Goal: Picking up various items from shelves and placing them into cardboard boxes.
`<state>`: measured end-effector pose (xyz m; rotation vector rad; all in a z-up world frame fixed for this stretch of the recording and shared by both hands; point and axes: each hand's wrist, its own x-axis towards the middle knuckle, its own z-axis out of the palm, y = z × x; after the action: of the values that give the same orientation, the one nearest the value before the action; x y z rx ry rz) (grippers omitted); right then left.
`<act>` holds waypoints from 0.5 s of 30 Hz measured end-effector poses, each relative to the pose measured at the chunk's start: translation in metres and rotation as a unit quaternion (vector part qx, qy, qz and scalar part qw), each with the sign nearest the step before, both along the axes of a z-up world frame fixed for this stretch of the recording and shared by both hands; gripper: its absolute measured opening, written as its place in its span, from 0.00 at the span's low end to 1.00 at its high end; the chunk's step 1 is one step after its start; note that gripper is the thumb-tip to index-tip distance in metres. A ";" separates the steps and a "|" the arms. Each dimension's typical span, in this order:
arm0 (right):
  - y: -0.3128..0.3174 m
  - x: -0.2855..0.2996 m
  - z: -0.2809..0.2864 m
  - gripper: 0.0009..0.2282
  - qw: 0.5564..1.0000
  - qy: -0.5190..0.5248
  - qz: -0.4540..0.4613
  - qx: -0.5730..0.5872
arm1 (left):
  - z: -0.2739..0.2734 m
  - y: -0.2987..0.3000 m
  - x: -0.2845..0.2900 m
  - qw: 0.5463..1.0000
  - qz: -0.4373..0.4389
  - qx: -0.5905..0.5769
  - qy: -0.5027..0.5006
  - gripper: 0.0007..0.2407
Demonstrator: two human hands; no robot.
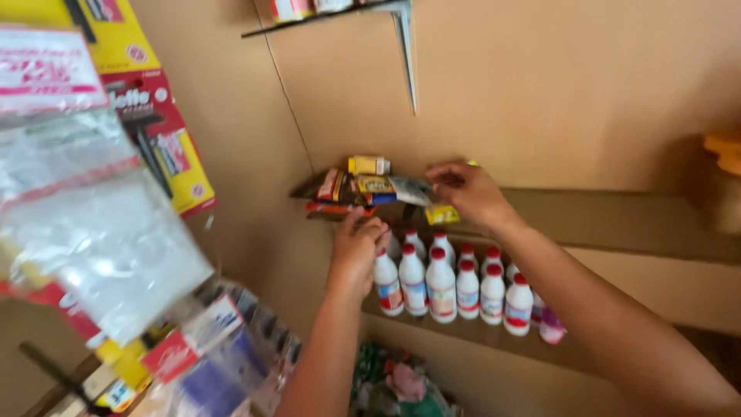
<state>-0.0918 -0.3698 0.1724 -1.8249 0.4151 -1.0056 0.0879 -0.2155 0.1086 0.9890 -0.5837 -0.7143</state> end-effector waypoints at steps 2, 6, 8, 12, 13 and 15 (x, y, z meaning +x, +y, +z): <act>-0.033 0.025 0.001 0.13 0.999 0.021 -0.004 -0.038 | 0.001 -0.037 0.033 0.999 0.042 0.006 -0.027 0.25; -0.124 0.109 -0.019 0.17 0.991 0.061 -0.001 -0.116 | 0.024 -0.099 0.103 0.973 0.177 -0.031 -0.143 0.20; -0.125 0.126 -0.013 0.18 0.991 0.069 0.000 -0.113 | 0.041 -0.117 0.122 0.974 0.149 0.004 -0.172 0.17; -0.096 0.136 0.010 0.18 0.976 0.167 -0.054 -0.130 | 0.072 -0.139 0.139 0.951 0.150 0.168 -0.211 0.17; -0.103 0.146 0.007 0.18 0.976 0.169 -0.051 -0.130 | 0.076 -0.145 0.144 0.951 0.153 0.170 -0.208 0.17; -0.117 0.163 0.001 0.18 0.949 0.245 -0.080 -0.184 | 0.082 -0.157 0.152 0.927 0.163 0.254 -0.222 0.20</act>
<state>0.0712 -0.4863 0.1729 -2.4221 0.7216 -0.7604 0.2398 -0.3722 0.1906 1.7150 -0.6134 -0.3392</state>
